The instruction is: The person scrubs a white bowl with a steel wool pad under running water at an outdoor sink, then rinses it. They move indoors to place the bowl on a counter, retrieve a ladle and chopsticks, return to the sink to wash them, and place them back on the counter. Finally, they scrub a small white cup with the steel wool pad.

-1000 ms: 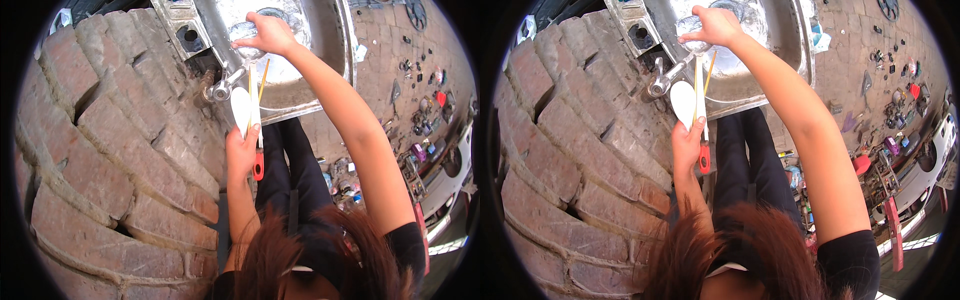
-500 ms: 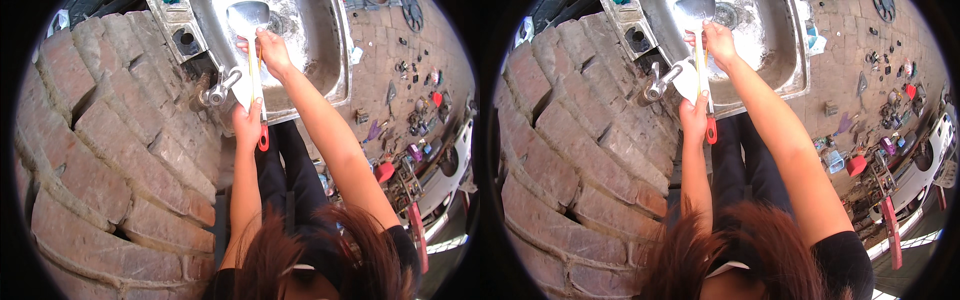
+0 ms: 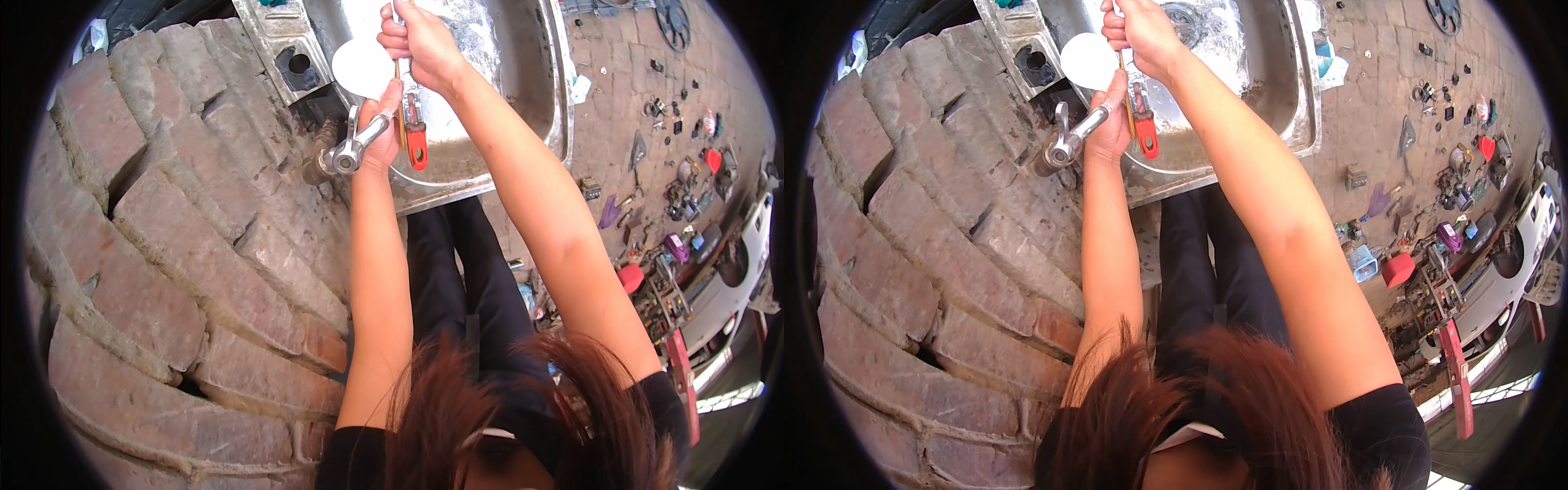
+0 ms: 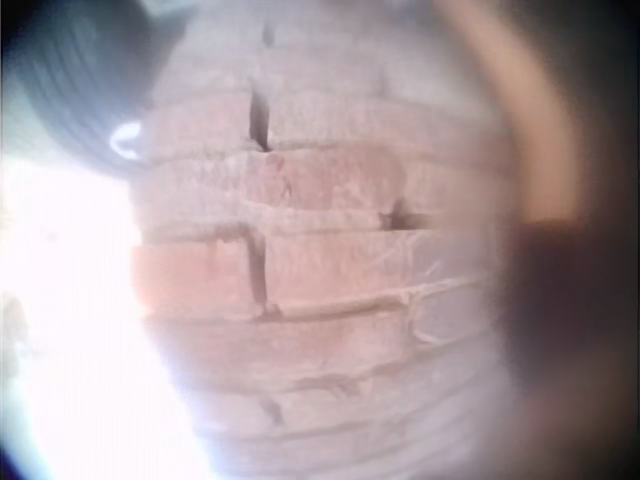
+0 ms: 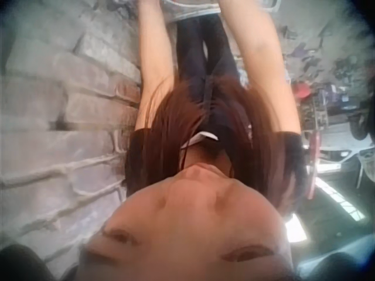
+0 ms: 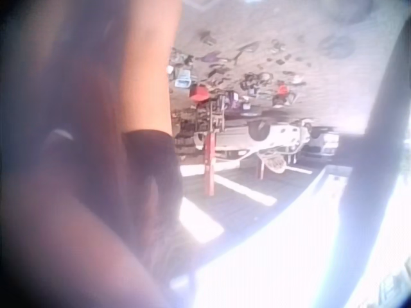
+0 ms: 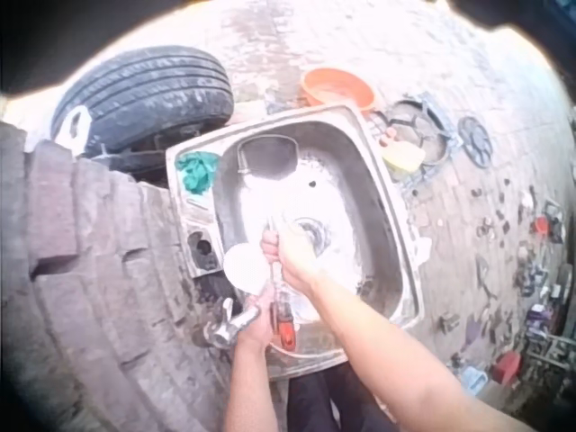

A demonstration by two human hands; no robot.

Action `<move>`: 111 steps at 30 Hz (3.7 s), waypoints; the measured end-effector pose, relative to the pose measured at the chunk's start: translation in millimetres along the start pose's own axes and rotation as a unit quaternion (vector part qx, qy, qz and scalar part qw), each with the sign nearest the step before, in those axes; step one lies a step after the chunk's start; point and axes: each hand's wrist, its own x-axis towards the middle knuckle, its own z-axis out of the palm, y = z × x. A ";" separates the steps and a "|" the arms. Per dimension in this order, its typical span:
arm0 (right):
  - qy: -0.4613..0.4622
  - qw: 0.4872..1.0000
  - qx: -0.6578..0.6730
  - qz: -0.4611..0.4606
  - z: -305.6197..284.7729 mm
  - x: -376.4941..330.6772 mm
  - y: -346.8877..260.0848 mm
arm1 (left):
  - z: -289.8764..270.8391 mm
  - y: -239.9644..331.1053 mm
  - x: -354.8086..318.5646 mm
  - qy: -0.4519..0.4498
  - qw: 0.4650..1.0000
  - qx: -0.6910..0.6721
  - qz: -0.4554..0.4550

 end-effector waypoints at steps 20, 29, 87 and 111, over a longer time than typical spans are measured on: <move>0.206 0.820 -0.469 -0.257 44.4 -33.4 -23.1 | 30.6 20.7 18.3 -0.067 0.986 0.143 0.049; 0.044 0.656 -0.667 -0.351 124.4 -112.1 10.9 | 38.6 10.0 -11.6 -0.025 0.997 -0.072 0.014; -0.303 0.300 -0.904 -0.007 247.0 -393.3 359.2 | -395.9 -259.1 -846.4 -0.138 0.609 -0.680 0.384; -0.542 0.171 -0.820 0.071 731.1 -213.6 897.8 | -634.3 -53.9 -1009.9 0.292 0.581 -0.645 0.402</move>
